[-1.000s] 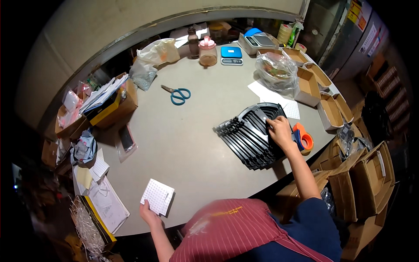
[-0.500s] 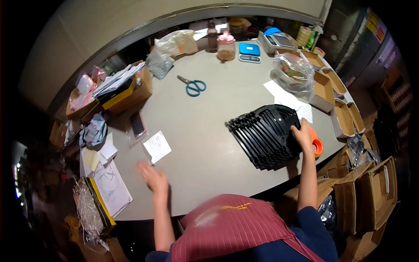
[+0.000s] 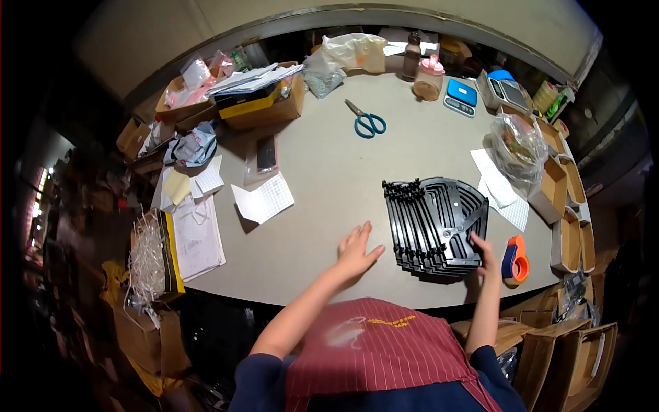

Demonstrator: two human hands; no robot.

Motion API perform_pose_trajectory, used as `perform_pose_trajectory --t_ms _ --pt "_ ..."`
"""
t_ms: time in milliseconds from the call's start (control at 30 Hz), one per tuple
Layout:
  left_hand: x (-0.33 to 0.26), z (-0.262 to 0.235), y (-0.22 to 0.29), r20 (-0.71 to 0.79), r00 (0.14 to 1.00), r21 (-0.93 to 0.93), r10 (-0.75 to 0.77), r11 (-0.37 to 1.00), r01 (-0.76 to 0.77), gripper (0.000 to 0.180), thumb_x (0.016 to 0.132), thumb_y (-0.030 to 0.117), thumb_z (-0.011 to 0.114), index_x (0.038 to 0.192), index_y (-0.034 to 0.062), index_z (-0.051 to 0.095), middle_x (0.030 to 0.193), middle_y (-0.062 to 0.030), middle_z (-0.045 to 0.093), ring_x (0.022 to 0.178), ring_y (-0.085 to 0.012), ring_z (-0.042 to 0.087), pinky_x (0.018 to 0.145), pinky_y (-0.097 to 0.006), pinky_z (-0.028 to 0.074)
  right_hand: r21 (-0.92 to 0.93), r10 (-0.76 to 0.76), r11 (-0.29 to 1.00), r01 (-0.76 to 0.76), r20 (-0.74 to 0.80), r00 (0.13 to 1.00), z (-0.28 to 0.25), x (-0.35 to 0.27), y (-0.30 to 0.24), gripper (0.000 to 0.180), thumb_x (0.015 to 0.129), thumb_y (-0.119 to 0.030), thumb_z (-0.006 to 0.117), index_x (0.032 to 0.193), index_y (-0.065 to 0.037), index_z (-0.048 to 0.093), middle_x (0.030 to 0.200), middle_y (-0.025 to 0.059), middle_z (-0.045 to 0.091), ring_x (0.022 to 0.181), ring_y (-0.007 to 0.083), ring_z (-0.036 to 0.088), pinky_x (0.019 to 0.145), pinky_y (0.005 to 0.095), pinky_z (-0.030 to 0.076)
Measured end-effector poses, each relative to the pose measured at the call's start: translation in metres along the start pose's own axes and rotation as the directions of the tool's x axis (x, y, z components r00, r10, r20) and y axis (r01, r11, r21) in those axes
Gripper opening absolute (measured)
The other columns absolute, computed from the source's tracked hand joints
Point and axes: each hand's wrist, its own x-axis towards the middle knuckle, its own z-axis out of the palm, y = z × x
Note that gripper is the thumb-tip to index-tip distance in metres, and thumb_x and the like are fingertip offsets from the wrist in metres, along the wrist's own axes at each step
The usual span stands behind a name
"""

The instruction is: The person organizes and stacks plastic frame components on a work surface, placing small square padding materials on several of them before moving the components into large cardboard boxes and storage bags.

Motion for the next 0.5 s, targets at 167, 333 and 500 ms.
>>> perform_pose_trajectory --t_ms 167,333,500 --pt "0.000 0.012 0.039 0.044 0.998 -0.172 -0.043 0.984 0.051 0.100 0.091 0.062 0.057 0.152 -0.0093 0.024 0.158 -0.0309 0.027 0.153 -0.0351 0.016 0.121 -0.050 0.007 0.296 0.057 0.946 -0.134 0.256 0.965 0.040 -0.001 0.046 0.029 0.091 -0.022 0.068 0.109 0.000 0.068 0.103 0.0140 0.073 0.092 0.0277 0.072 0.086 0.0426 0.058" --pt "-0.017 -0.011 0.037 0.055 0.920 -0.914 -0.388 0.352 0.203 0.089 0.087 0.042 0.076 0.148 -0.0075 0.035 0.147 -0.0248 0.046 0.134 -0.0267 0.048 0.110 -0.033 0.038 0.201 0.132 0.961 -0.191 0.274 0.953 0.073 -0.035 0.056 0.037 0.083 -0.010 0.065 0.116 0.008 0.062 0.104 0.0198 0.071 0.095 0.0343 0.071 0.090 0.0463 0.058" --pt "-0.082 -0.029 0.025 0.022 0.878 -0.935 -0.479 0.301 0.187 0.072 0.083 0.037 0.083 0.131 -0.0048 0.048 0.122 -0.0161 0.063 0.112 -0.0219 0.062 0.100 -0.033 0.046 0.099 -0.004 0.995 -0.032 0.347 0.938 0.147 -0.089 0.077 0.071 0.066 0.002 0.073 0.134 0.001 0.052 0.118 0.0142 0.065 0.107 0.0301 0.066 0.096 0.0418 0.054"
